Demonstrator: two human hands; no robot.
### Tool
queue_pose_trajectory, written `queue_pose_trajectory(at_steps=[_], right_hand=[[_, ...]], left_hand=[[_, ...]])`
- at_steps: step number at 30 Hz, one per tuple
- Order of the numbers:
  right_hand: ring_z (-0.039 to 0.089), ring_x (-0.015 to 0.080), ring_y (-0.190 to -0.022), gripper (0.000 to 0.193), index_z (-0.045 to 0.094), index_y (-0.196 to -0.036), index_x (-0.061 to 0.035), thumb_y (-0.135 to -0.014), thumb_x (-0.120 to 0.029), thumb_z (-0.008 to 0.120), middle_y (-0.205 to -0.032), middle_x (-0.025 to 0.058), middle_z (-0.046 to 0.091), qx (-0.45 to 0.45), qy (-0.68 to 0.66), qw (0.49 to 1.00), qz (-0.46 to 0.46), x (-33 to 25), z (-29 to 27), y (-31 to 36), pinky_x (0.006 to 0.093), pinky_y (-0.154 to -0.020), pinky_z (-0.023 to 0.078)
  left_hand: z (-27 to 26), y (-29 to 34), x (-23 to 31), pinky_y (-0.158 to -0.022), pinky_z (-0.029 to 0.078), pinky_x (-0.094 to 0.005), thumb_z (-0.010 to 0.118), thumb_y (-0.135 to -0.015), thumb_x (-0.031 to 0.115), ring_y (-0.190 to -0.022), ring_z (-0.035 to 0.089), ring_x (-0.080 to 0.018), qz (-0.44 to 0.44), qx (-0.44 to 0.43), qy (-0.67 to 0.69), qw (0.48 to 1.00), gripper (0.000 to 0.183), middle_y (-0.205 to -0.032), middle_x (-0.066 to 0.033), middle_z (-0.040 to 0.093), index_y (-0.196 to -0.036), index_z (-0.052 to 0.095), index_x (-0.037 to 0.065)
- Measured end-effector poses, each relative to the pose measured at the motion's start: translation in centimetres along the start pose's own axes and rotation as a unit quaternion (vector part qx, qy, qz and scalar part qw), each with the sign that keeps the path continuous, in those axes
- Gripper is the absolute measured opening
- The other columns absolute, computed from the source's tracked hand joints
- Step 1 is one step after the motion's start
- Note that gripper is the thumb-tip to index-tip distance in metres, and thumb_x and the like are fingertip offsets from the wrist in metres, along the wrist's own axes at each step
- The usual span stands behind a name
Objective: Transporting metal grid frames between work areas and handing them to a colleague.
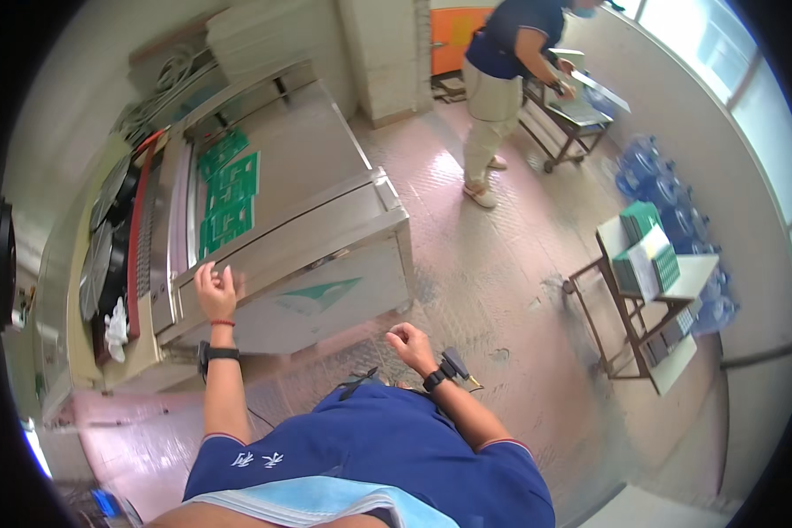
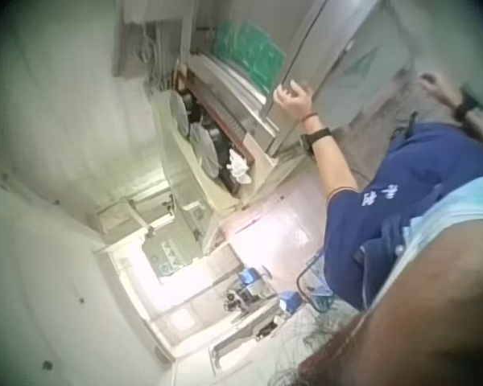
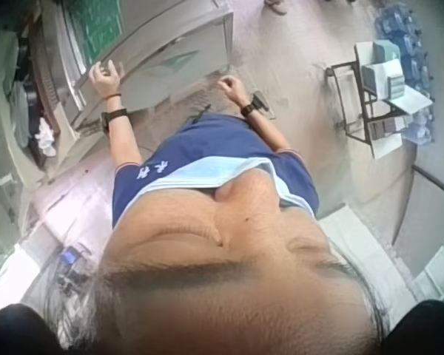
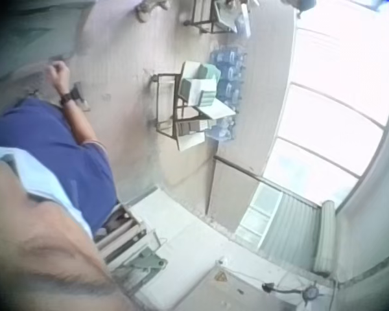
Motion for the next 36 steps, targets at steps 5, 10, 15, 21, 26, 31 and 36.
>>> queue_pose_trajectory(at_steps=[5, 10, 15, 21, 26, 31, 36], right_hand=[[0.052, 0.0064, -0.055, 0.015, 0.058, -0.084, -0.0006, -0.081, -0.016, 0.058, -0.066, 0.0026, 0.058, 0.09, -0.007, 0.992, 0.085, 1.0, -3.6, 2.7, 0.0204, -0.047, 0.043], [0.053, 0.0063, -0.056, 0.015, 0.058, -0.083, -0.0006, -0.08, -0.015, 0.059, -0.065, 0.0019, 0.058, 0.22, -0.044, 0.968, 0.115, 5.0, -12.8, 6.9, 0.0199, -0.048, 0.042], [0.049, 0.0065, -0.048, 0.015, 0.056, -0.083, -0.0008, -0.082, -0.016, 0.058, -0.064, 0.0028, 0.056, 0.264, -0.135, 0.94, 0.168, 8.0, -20.9, 5.6, 0.0181, -0.042, 0.038], [0.047, 0.0093, -0.046, 0.031, 0.055, -0.087, -0.0031, -0.086, -0.033, 0.05, -0.063, 0.0025, 0.055, 0.293, -0.246, 0.91, 0.158, 8.3, -37.8, -2.3, 0.0202, -0.041, 0.037], [0.056, 0.0153, -0.065, 0.051, 0.053, -0.1, -0.0001, -0.087, -0.048, 0.04, -0.078, 0.0084, 0.059, 0.24, -0.409, 0.877, 0.075, 1.8, -52.3, -10.7, 0.0233, -0.052, 0.044], [0.058, 0.0171, -0.08, 0.059, 0.05, -0.106, 0.0032, -0.087, -0.051, 0.037, -0.09, 0.011, 0.06, 0.114, -0.446, 0.887, 0.041, -4.8, -56.8, -20.0, 0.0282, -0.063, 0.048], [0.058, 0.0125, -0.076, 0.034, 0.054, -0.101, 0.0047, -0.086, -0.025, 0.051, -0.091, 0.0094, 0.061, 0.062, -0.374, 0.925, -0.001, -5.7, -58.4, -25.0, 0.0236, -0.067, 0.047]], left_hand=[[-2.1, -0.5, 0.4, -0.061, 0.045, -0.027, 0.062, -0.076, 0.011, -0.076, 0.052, -0.0174, 0.016, 0.039, -0.016, 0.999, 0.025, -0.101, -0.0104, 0.051, -0.099, 0.055, 0.001], [1.6, 1.3, 7.1, -0.066, 0.045, -0.0273, 0.06, -0.076, 0.005, -0.08, 0.053, -0.0195, 0.003, 0.015, 0.1, 0.995, 0.026, -0.104, -0.0128, 0.051, -0.1, 0.053, -0.002], [7.3, 2.4, 19.4, -0.069, 0.045, -0.0286, 0.061, -0.074, 0.005, -0.086, 0.053, -0.0217, 0.058, -0.056, 0.122, 0.989, 0.029, -0.107, -0.0142, 0.05, -0.101, 0.054, -0.001], [17.3, 2.5, 28.0, -0.07, 0.045, -0.0288, 0.059, -0.076, 0.005, -0.089, 0.052, -0.0222, 0.048, -0.056, 0.125, 0.989, 0.026, -0.108, -0.0144, 0.05, -0.101, 0.054, -0.001], [20.7, 2.2, 27.6, -0.071, 0.046, -0.0294, 0.058, -0.08, 0.009, -0.086, 0.053, -0.0198, -0.009, 0.007, 0.0, 1.0, 0.024, -0.107, -0.013, 0.049, -0.1, 0.054, -0.002], [21.2, 2.2, 27.0, -0.072, 0.047, -0.0286, 0.058, -0.081, 0.012, -0.083, 0.054, -0.0193, -0.033, 0.008, -0.088, 0.996, 0.025, -0.106, -0.0127, 0.049, -0.101, 0.054, -0.003], [22.0, 2.3, 26.4, -0.072, 0.048, -0.0289, 0.057, -0.081, 0.011, -0.085, 0.055, -0.0202, -0.047, 0.022, -0.122, 0.991, 0.025, -0.106, -0.0137, 0.048, -0.101, 0.053, -0.004]])
Point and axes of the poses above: each hand's wrist, its own y-axis away from the middle knuckle, its own z-axis out of the palm, x = y × z, the point moved 7 cm from there along -y, towards the middle knuckle
